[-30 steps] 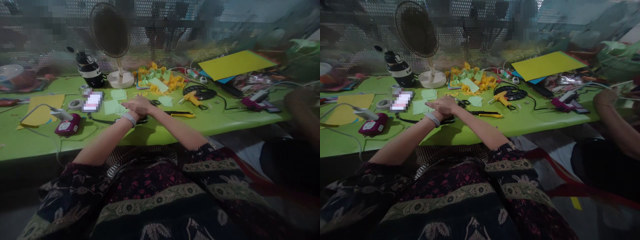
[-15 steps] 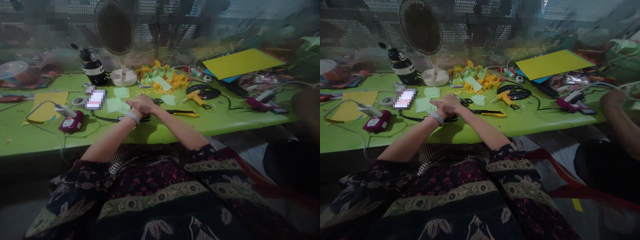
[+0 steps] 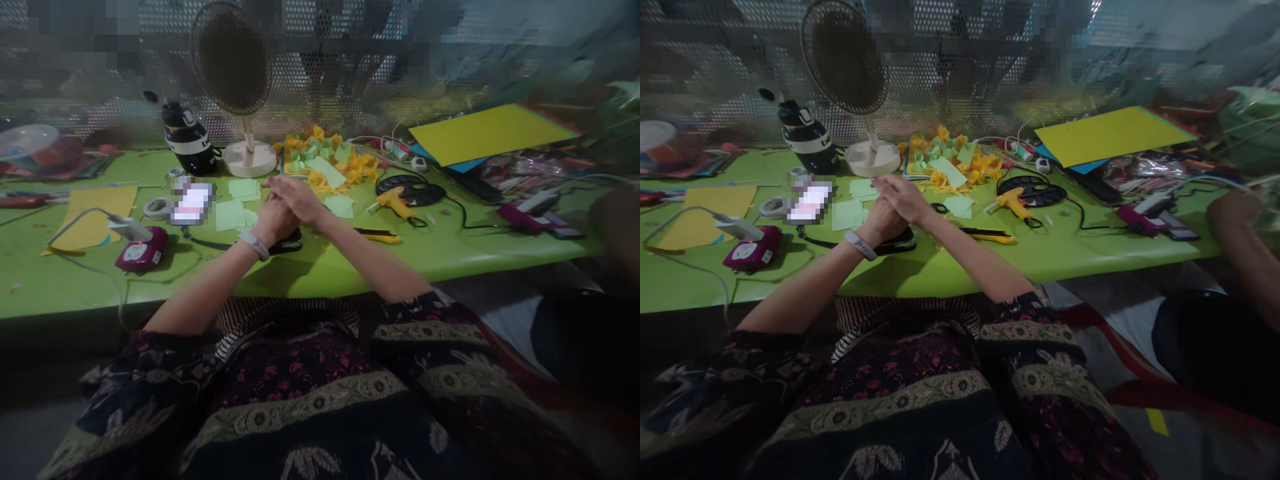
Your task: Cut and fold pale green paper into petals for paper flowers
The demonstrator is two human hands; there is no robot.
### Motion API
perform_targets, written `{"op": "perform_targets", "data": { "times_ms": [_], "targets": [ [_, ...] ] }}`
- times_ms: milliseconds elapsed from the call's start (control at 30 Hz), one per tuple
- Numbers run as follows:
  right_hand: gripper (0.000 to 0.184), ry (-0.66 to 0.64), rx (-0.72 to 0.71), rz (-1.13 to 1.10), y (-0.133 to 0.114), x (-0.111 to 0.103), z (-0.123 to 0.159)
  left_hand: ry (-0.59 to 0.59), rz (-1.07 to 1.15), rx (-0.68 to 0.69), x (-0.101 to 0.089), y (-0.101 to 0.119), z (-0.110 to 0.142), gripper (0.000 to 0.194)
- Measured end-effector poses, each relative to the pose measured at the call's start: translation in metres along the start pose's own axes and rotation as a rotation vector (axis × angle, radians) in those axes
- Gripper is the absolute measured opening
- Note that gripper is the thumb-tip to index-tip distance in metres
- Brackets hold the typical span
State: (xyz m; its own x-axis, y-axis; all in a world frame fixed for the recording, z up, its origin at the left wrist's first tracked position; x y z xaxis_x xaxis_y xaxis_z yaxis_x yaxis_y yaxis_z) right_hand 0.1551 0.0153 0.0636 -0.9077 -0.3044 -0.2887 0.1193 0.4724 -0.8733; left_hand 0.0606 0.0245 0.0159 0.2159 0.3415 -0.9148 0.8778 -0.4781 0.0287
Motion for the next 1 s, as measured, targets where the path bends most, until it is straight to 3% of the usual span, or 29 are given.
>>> {"op": "perform_targets", "data": {
  "times_ms": [67, 133, 267, 433, 567, 700, 833, 933, 1000],
  "targets": [
    [0.024, 0.129, 0.035, 0.078, -0.002, -0.019, 0.008, 0.0, -0.001, -0.027, -0.02, -0.005, 0.008, 0.035],
    [0.016, 0.137, 0.167, 0.219, 0.003, -0.034, 0.018, -0.017, 0.04, -0.047, -0.039, -0.009, 0.023, 0.042],
    [0.01, -0.165, 0.464, 0.263, 0.016, -0.04, 0.04, -0.05, 0.145, -0.024, -0.06, -0.018, 0.057, 0.048],
    [0.013, -0.274, 0.537, 0.013, 0.022, -0.032, 0.051, -0.236, 0.156, 0.045, -0.05, -0.026, 0.077, 0.049],
    [0.026, -0.32, 0.619, -0.146, 0.028, -0.031, 0.055, -0.276, 0.222, 0.037, -0.042, -0.029, 0.076, 0.038],
    [0.027, -0.334, 0.656, -0.212, 0.027, -0.033, 0.056, -0.295, 0.224, 0.01, -0.05, -0.033, 0.077, 0.033],
    [0.026, -0.205, 0.602, -0.248, 0.022, -0.046, 0.05, -0.205, 0.238, -0.008, -0.079, -0.046, 0.064, 0.037],
    [0.026, 0.085, 0.483, -0.222, 0.024, -0.062, 0.045, -0.08, 0.137, -0.076, -0.103, -0.06, 0.028, 0.041],
    [0.029, 0.263, 0.388, -0.187, 0.027, -0.069, 0.043, -0.005, 0.097, -0.062, -0.108, -0.065, -0.004, 0.036]
  ]
}}
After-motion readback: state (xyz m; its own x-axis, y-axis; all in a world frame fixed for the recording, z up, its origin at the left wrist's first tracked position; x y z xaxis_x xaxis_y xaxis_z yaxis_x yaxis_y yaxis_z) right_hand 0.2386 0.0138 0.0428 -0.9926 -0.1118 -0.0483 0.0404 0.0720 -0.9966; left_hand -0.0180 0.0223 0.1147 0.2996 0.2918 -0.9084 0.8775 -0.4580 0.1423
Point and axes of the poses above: each hand's wrist, its own z-axis away from the middle knuckle, its own x-axis out of the palm, y = z × x, the point moved 2 cm from there along -z, towards the middle knuckle, and after that the axes turned 15 degrees about -z, right-handed, at the moved point
